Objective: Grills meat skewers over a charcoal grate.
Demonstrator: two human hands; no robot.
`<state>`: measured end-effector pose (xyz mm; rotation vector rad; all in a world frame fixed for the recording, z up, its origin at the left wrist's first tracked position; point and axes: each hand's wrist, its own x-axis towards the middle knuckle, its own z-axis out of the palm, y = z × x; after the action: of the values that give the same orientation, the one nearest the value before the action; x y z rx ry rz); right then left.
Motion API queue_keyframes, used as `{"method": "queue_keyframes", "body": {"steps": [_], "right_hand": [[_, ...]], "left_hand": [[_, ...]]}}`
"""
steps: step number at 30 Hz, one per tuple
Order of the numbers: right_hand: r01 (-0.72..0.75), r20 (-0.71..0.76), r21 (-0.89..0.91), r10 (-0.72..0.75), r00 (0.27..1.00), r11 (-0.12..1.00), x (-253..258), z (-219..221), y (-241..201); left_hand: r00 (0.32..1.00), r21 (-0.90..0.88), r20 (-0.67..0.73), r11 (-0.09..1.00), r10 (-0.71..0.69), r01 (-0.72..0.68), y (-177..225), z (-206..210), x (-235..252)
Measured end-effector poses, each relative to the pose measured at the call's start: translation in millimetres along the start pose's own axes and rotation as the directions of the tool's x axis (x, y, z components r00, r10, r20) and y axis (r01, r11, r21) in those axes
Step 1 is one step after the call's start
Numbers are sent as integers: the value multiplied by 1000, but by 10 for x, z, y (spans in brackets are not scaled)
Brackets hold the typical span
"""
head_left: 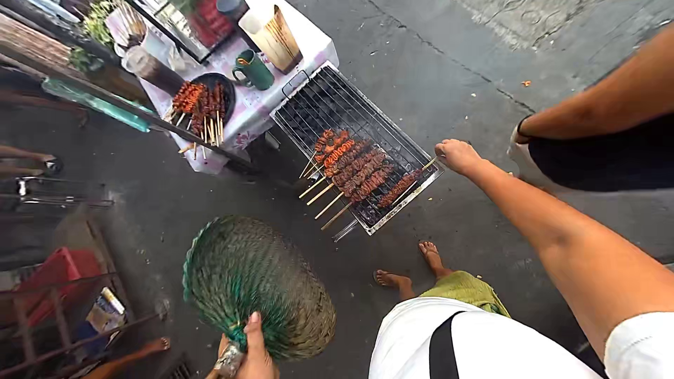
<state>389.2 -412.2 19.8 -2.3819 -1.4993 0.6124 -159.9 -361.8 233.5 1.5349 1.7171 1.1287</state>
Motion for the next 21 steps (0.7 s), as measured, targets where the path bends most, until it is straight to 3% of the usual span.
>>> {"method": "queue_keyframes", "body": {"steps": [3,6,8,13,17,21], "right_hand": [[249,-51,-15,-249,967,968,-137,-213,-56],[337,-131,-8,-335,933,941,-485,-422,-249],[313,-168,81,-297,940,946,-778,-433,-453],[89,50,419,-121,991,904,-1306,-87,-954],[42,-13,299,-40,999,953,-1120,-152,-846],[180,-84,94,-173,981,979,-645,-418,-518]], "left_hand": [[992,-56,-82,994,-97,93,-61,-182,-172],[971,-117,-153,979,-183,166,-54,-257,-307],[965,-146,-176,975,-193,168,-52,-259,-342],[972,-189,-145,969,-187,158,-32,-215,-240],[980,-189,-104,971,-169,147,-55,-240,-2],[985,-165,-97,978,-146,128,-80,-272,45]]}}
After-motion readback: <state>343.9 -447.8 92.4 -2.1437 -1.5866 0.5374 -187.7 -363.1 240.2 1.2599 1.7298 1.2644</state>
